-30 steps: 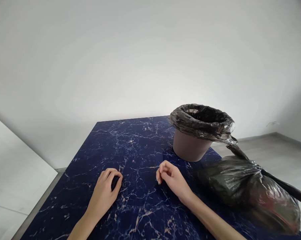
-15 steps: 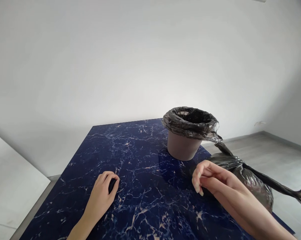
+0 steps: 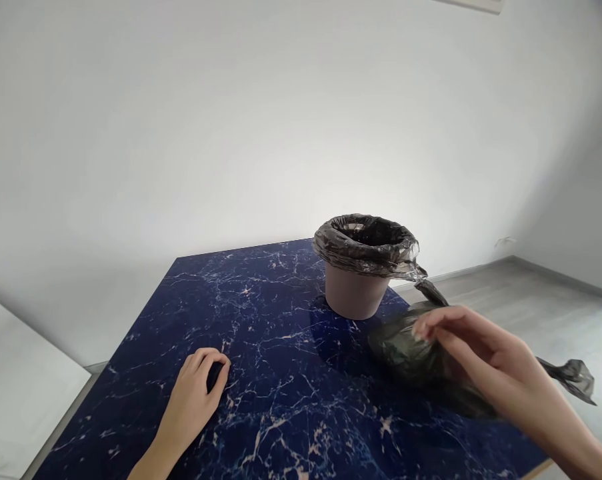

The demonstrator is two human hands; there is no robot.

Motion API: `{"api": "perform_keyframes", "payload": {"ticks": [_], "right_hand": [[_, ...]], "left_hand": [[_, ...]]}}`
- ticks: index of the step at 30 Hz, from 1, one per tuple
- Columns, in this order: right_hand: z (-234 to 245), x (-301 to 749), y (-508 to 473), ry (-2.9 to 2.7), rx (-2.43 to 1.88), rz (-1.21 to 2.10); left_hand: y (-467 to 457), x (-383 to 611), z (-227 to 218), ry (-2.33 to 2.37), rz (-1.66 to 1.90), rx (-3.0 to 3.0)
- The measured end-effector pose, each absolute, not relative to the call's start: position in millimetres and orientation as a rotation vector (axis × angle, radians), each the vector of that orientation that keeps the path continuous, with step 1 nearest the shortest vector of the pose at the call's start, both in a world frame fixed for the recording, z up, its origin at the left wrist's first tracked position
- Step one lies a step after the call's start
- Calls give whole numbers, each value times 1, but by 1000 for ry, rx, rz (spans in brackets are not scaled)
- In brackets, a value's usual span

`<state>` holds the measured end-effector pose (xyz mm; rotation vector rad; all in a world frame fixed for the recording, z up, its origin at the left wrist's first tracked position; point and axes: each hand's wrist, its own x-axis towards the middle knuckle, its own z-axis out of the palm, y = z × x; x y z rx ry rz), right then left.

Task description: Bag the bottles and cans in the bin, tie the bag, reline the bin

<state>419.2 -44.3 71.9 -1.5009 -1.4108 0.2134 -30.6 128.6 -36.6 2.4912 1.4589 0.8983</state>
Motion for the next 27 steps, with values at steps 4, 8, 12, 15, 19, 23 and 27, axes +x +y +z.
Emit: {"api": "perform_keyframes", "payload": {"ticks": [4,8,12,15,19,23,27], "right_hand": [[59,465,-38,-1480,-1763,-338],[36,518,-30,-1469,-2032,-226],[6,552,-31,-1581,-2053,-67],[-12,555,-37,-1737,-1929,-119],[-23,537,-47,-1716,-1905,-195],[-23,499,-57,-1715,-1867,-179],[-15,445,-66,-1535,-1911,-35]], "left_hand": [[128,-30,-37,1463,897,2486],[127,-29,-37,1477,885,2472],[126,-29,-37,1492,867,2450],[127,-30,-37,1492,854,2437],[128,-30,-37,1497,846,2424],[127,-30,-37,1496,839,2417],[126,-28,-37,1490,850,2422]]}}
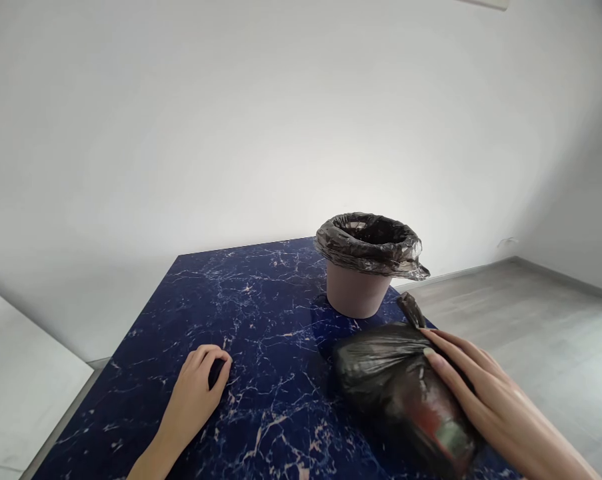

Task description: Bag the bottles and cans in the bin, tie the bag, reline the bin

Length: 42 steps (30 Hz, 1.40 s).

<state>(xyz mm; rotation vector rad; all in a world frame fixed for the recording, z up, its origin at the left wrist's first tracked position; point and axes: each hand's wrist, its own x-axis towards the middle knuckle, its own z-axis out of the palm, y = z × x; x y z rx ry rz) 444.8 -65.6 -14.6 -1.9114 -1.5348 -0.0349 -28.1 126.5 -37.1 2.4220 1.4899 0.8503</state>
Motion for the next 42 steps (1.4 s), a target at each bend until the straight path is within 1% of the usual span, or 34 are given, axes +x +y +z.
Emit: {"api": "perform_keyframes", "payload": {"ticks": [4,7,9,12,16,21,28,34,38,42], "right_hand": [[-2,389,-72,-1562,-1767,88],[8,353,-77,-1657,-1558,331],[16,336,-78,-1601,-1493,450],[27,327,-77,-1565,-1440,369],[30,337,-70,-1609,-1264,236],[8,343,-60,-1534,-1208,270],[-45,343,-54,-1213,-1246,495],[-88,352,-59,-1213,-1336,606],[-100,356,-62,-1190,-1359,674],[-98,359,-62,-1164,-1361,705]], "left_hand": [[126,-28,-39,1479,866,2436],[126,-28,-40,1473,876,2442],[126,-29,-41,1464,880,2447],[125,-28,-43,1445,879,2457],[123,-26,-44,1423,870,2466],[119,-23,-45,1403,865,2480],[117,-22,-45,1401,842,2466],[116,-20,-44,1417,830,2437],[116,-20,-41,1426,830,2430],[117,-20,-40,1435,834,2426]]}}
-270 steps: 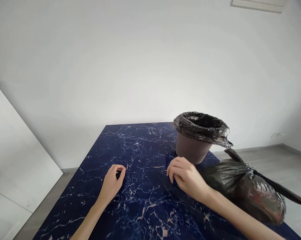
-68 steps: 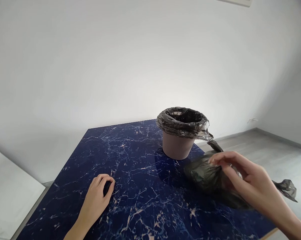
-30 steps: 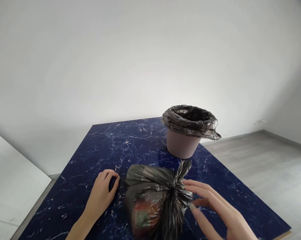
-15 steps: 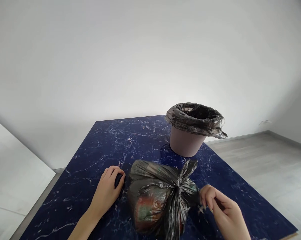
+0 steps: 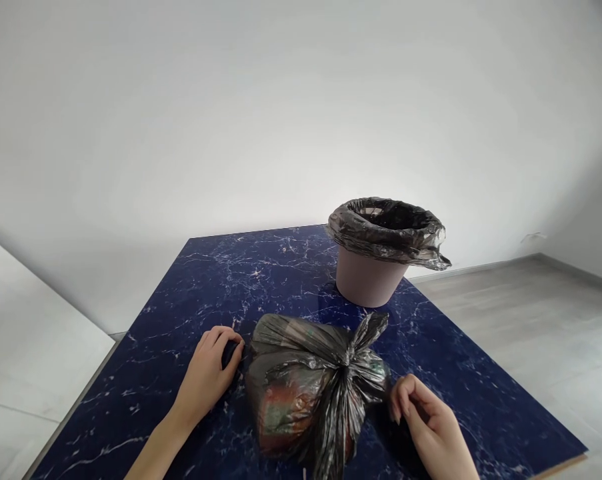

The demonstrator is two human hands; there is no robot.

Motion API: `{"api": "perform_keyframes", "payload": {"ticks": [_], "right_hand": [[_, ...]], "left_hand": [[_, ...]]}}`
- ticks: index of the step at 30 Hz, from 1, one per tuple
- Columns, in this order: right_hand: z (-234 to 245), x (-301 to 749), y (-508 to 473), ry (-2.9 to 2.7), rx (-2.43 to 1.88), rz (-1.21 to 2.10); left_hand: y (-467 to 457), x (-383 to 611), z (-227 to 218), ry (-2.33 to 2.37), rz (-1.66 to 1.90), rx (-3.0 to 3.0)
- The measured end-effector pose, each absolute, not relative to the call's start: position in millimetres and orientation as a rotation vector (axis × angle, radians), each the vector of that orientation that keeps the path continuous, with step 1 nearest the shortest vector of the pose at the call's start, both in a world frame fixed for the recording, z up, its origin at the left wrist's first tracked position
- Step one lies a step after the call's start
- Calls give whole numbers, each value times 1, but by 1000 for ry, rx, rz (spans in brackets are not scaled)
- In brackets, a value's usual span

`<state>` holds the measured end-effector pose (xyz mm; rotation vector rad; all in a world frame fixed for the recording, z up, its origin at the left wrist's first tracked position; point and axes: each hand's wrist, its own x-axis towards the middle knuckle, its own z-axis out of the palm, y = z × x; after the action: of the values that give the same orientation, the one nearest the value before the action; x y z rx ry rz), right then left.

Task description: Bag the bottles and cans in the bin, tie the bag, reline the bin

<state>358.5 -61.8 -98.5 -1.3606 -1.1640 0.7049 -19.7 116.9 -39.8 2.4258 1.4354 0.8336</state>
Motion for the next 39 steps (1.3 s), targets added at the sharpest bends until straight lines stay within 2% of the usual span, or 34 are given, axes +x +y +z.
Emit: {"api": "perform_keyframes", "payload": {"ticks": [14,23,32,39], "right_hand": [[-73,339,-58,-1033,-1406,637],[-73,339,-59,-1035,-1409,621],[-93,353,-60,-1122,-1395,674],[-85,349,-59,-1111,-1317,710]], "left_hand": [[120,-21,-35,1457,834,2422],[122,-20,-33,1462,834,2437],[123,-19,-33,1472,836,2429],[125,-20,-35,1474,837,2419]]}}
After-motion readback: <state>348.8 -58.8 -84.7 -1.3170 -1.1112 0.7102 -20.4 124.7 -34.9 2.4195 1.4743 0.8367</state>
